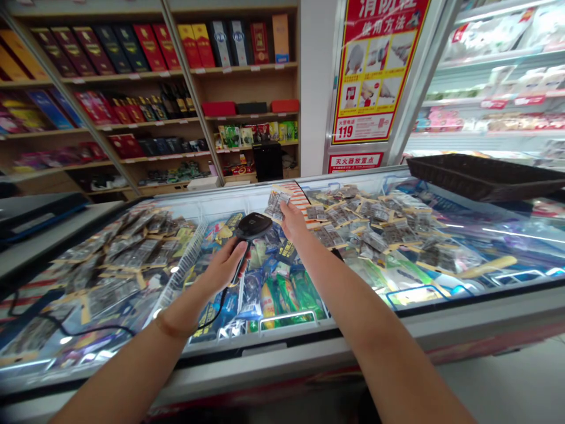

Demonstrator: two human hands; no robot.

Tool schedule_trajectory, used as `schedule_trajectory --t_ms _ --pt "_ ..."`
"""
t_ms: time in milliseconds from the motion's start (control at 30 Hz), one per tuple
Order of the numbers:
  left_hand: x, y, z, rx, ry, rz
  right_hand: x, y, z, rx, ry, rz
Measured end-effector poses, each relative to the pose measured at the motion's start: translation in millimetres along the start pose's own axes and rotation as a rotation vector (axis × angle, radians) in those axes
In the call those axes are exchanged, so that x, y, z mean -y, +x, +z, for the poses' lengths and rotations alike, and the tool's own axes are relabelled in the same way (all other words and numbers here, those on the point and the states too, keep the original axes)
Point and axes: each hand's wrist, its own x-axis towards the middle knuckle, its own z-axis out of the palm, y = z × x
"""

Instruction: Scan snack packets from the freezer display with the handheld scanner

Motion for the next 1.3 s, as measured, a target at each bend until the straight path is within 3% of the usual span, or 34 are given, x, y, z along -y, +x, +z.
schedule_trajectory --t_ms 133,367,533,767,1300 --pt "-2 -2 5 -0.004 -0.001 -0.035 -1 3 -1 0.035 -0.072 -0.002" --pt "0 -2 6 -0.008 -0.005 -0.048 -12 9 -6 -0.071 -0.044 0.131" --pt "-2 0 6 -0.026 -0.039 -0.056 -24 14 -15 -0.076 -0.149 0.061" --pt "8 3 8 -0.08 -0.038 -0.065 -29 21 -23 -0.064 -0.144 0.096" --pt "11 3 7 -0.014 0.085 -0.044 -27 16 -22 -0.011 -0.075 0.103"
